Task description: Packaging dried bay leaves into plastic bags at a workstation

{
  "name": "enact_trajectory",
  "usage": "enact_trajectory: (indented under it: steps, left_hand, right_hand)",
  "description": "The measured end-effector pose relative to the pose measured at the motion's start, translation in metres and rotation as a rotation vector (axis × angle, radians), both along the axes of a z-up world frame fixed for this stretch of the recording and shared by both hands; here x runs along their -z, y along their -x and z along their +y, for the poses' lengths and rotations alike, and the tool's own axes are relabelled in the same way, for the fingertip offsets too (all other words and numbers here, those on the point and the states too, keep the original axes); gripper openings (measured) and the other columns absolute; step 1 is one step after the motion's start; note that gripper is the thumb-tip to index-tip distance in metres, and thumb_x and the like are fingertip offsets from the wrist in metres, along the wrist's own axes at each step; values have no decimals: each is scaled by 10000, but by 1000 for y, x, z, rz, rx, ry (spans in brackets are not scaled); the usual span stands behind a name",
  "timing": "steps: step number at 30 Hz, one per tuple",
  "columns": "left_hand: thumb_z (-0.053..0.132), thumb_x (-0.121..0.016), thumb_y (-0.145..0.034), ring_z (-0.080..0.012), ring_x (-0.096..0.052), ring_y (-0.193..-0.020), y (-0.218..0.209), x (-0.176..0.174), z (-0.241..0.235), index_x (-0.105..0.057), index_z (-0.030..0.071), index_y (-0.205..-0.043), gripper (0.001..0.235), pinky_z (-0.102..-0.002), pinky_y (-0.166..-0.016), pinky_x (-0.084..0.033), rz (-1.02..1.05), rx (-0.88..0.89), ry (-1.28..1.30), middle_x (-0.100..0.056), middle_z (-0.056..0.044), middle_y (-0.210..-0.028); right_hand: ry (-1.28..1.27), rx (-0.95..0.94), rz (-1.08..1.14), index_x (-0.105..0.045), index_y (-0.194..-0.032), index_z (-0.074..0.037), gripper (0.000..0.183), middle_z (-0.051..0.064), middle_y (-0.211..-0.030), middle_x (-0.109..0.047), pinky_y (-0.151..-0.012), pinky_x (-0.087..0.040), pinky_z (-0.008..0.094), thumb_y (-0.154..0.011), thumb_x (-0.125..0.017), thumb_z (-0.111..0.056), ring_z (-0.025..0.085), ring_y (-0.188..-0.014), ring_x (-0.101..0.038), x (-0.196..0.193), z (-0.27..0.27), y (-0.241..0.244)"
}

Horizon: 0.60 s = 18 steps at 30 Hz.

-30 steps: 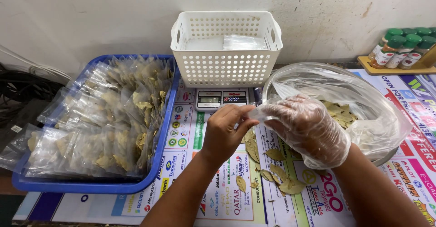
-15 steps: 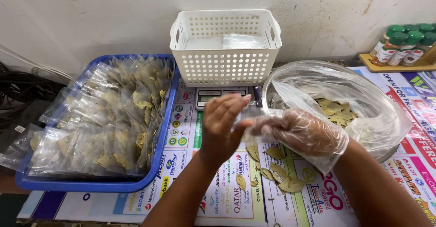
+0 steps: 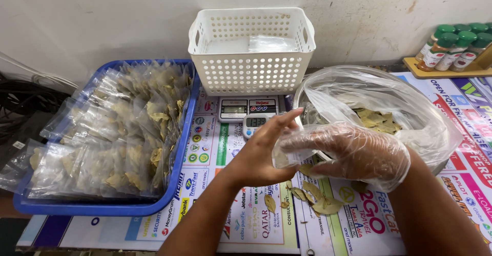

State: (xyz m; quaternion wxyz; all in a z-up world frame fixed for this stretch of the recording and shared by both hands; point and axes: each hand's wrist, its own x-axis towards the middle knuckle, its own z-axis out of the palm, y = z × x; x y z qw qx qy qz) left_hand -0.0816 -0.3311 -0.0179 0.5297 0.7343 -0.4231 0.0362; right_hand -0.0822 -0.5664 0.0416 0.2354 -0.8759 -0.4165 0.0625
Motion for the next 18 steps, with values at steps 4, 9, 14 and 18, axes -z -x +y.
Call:
enact_trajectory:
  steps: [4,9,14,18]
  left_hand:
    - [424,-702,-791,-271,-679,-1075,-4,-11,11,-187,325,-1582,949,-422,-914,-555,256,150,-158,-590,-156,-1351]
    - [422,-675,-791,-273,-417,-1443,-12,-6,10,-218,181,-1587,949,-438,-1150,-427,337,311,-188,-304,-88,-1644]
    - [424,-671,-781,-290,-577,-1263,-8,-8,8,-195,276,-1585,946,-391,-1027,-472,427,411,-199,-496,-141,-1516]
    - [321,-695,-750,-241,-526,-1309,-9,-15,8,-164,286,-1596,1000,-357,-1060,-424,444,380,-289,-464,-89,-1546]
  right_hand:
    - [-68,-95,23,-479,-1503,-83,596,42,-1559,-521,-1216,-298,340,-983,-610,-342,135,-1394,-516,76,-35,-34]
    - [-274,-274,-13,-676,-904,-122,112,41,-934,-705,-667,-556,336,-975,-610,-179,216,-747,-692,-17,0,3]
    - [-105,-211,69,-752,-1130,-194,240,-6,-1072,-818,-763,-642,338,-924,-684,-297,171,-894,-802,1,3,3]
    - [49,-245,0,-733,-938,-194,183,-31,-853,-739,-656,-546,309,-992,-560,-221,148,-688,-640,29,-13,-6]
